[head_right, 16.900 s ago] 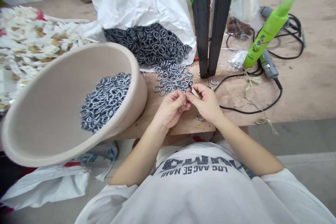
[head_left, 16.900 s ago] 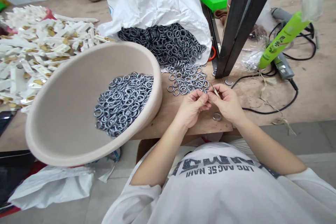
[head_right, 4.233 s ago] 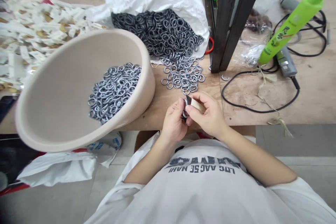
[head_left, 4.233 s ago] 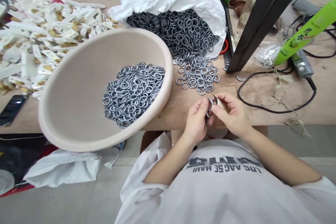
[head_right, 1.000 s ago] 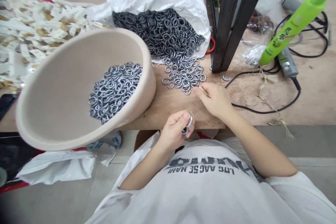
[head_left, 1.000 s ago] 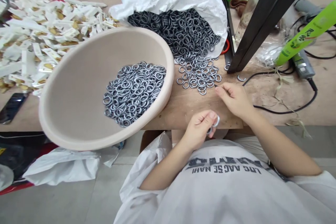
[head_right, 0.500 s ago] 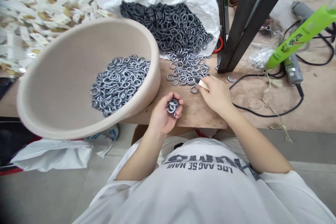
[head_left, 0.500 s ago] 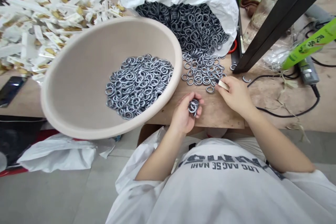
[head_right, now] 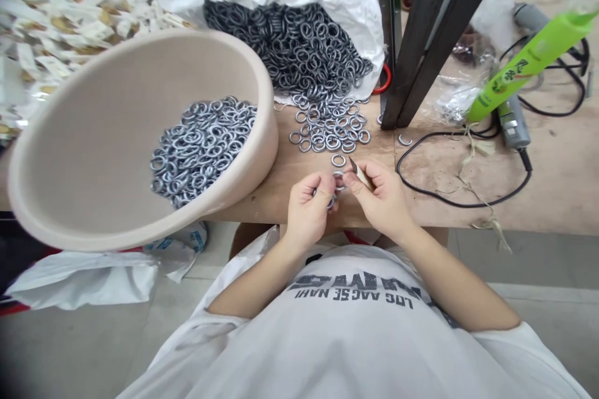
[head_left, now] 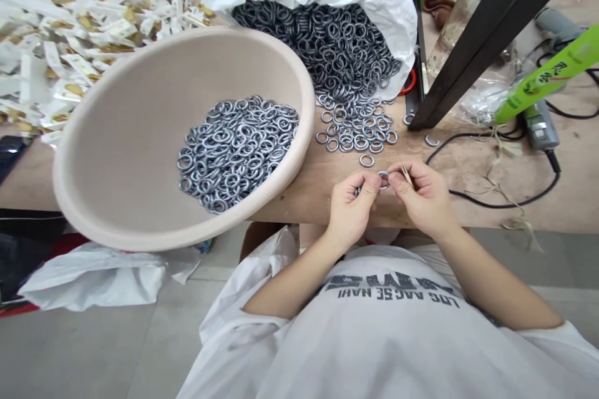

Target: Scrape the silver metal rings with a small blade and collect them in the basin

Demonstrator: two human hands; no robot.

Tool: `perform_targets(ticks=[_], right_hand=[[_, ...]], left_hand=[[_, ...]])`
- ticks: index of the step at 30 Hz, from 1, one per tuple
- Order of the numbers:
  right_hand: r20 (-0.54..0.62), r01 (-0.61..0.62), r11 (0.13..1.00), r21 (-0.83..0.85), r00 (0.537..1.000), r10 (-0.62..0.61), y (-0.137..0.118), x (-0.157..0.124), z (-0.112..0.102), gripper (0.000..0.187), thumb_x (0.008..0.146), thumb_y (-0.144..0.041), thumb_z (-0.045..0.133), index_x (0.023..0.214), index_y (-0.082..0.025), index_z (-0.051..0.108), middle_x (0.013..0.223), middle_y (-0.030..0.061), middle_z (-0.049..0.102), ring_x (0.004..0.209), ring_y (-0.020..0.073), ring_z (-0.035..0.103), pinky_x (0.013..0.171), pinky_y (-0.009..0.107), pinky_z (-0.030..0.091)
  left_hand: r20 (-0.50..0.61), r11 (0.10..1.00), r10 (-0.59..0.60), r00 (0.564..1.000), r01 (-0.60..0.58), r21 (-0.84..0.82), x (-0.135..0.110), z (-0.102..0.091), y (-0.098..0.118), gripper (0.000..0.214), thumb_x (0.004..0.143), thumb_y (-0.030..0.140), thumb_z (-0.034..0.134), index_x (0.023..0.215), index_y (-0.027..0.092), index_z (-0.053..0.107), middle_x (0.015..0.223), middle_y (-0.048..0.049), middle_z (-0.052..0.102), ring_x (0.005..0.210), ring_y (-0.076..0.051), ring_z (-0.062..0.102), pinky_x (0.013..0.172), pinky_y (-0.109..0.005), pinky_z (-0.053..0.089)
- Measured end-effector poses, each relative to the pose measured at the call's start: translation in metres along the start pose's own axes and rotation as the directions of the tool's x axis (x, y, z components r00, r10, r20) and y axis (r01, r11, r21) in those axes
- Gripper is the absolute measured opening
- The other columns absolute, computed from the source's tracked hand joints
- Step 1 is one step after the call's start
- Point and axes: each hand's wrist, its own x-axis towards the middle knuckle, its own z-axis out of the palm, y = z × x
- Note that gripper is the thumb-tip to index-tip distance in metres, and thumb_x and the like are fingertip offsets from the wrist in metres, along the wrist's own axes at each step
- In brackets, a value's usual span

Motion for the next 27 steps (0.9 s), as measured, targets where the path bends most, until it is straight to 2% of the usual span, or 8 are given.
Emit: perform_targets(ticks=[4,7,9,12,15,19,24,27], right_hand=[[0.071,-0.016,0.995,0.097,0.997,0.009,-0.002,0.005,0.0,0.026,0.097,-0.046,0.062,0.089,-0.022,0.065,0.078,0.0004,0.066,0.067,0.0143,0.061,0.067,0.03,0.05],[0.031,0.068,0.996,-0.054,0.997,-0.067,0.0,0.006,0.002,0.023,0.096,-0.042,0.064,0.087,-0.022,0.068,0.08,0.0014,0.064,0.076,0.0164,0.061,0.074,0.033,0.05],[0.03,0.115,0.984,-0.134,0.993,-0.112,0.001,0.007,0.002,0.024,0.097,-0.041,0.062,0.085,-0.022,0.07,0.081,0.002,0.064,0.08,0.0172,0.061,0.078,0.033,0.049],[0.072,0.121,0.987,-0.102,0.991,-0.114,0.001,0.006,0.001,0.023,0.095,-0.042,0.064,0.088,-0.021,0.072,0.083,0.0021,0.064,0.082,0.0173,0.061,0.079,0.033,0.049],[0.046,0.121,0.99,-0.077,0.992,-0.118,-0.001,0.004,0.002,0.016,0.089,-0.037,0.071,0.093,-0.022,0.073,0.085,0.0016,0.063,0.08,0.0168,0.061,0.076,0.032,0.049],[0.008,0.208,0.967,-0.149,0.978,-0.209,-0.003,0.003,0.003,0.009,0.087,-0.029,0.071,0.093,-0.022,0.074,0.084,0.0013,0.062,0.079,0.0164,0.06,0.074,0.032,0.049],[0.035,0.236,0.963,-0.13,0.972,-0.233,-0.003,0.003,0.0,0.017,0.092,-0.035,0.065,0.099,-0.023,0.076,0.085,0.003,0.064,0.082,0.0187,0.06,0.078,0.036,0.05],[0.019,0.213,0.967,-0.141,0.977,-0.212,-0.004,0.001,0.002,0.019,0.089,-0.039,0.07,0.098,-0.024,0.076,0.082,0.0019,0.062,0.079,0.018,0.058,0.074,0.034,0.048]], left_hand=[[0.126,0.95,-0.219,0.968,0.241,-0.198,-0.001,0.001,0.006,0.053,0.08,0.069,0.069,0.078,0.016,0.061,0.064,0.0029,0.055,0.042,-0.004,0.043,0.039,-0.018,0.026],[0.249,0.88,-0.347,0.904,0.406,-0.247,0.0,0.001,0.012,0.052,0.074,0.064,0.078,0.078,0.016,0.056,0.064,0.0044,0.053,0.039,-0.002,0.037,0.037,-0.016,0.017],[0.277,0.848,-0.383,0.881,0.454,-0.272,0.0,0.001,0.014,0.052,0.072,0.061,0.08,0.079,0.016,0.054,0.063,0.0055,0.051,0.039,-0.001,0.033,0.036,-0.015,0.013],[0.231,0.863,-0.354,0.906,0.412,-0.292,0.001,0.001,0.014,0.05,0.072,0.057,0.083,0.078,0.016,0.055,0.062,0.0062,0.049,0.039,0.0,0.032,0.036,-0.015,0.014],[0.196,0.893,-0.298,0.934,0.345,-0.29,0.001,0.002,0.011,0.049,0.073,0.057,0.082,0.077,0.015,0.056,0.06,0.0059,0.049,0.039,-0.001,0.031,0.036,-0.015,0.017],[0.23,0.889,-0.303,0.925,0.362,-0.282,-0.002,0.003,0.01,0.048,0.076,0.058,0.079,0.078,0.015,0.058,0.059,0.0047,0.05,0.041,-0.002,0.032,0.037,-0.015,0.018],[0.178,0.915,-0.271,0.946,0.311,-0.258,-0.003,0.003,0.013,0.047,0.078,0.057,0.078,0.076,0.015,0.059,0.061,0.004,0.051,0.042,-0.001,0.032,0.037,-0.016,0.019],[0.166,0.931,-0.238,0.957,0.273,-0.241,-0.004,0.004,0.011,0.044,0.08,0.056,0.076,0.078,0.015,0.061,0.061,0.0037,0.051,0.044,-0.002,0.033,0.038,-0.016,0.02]])
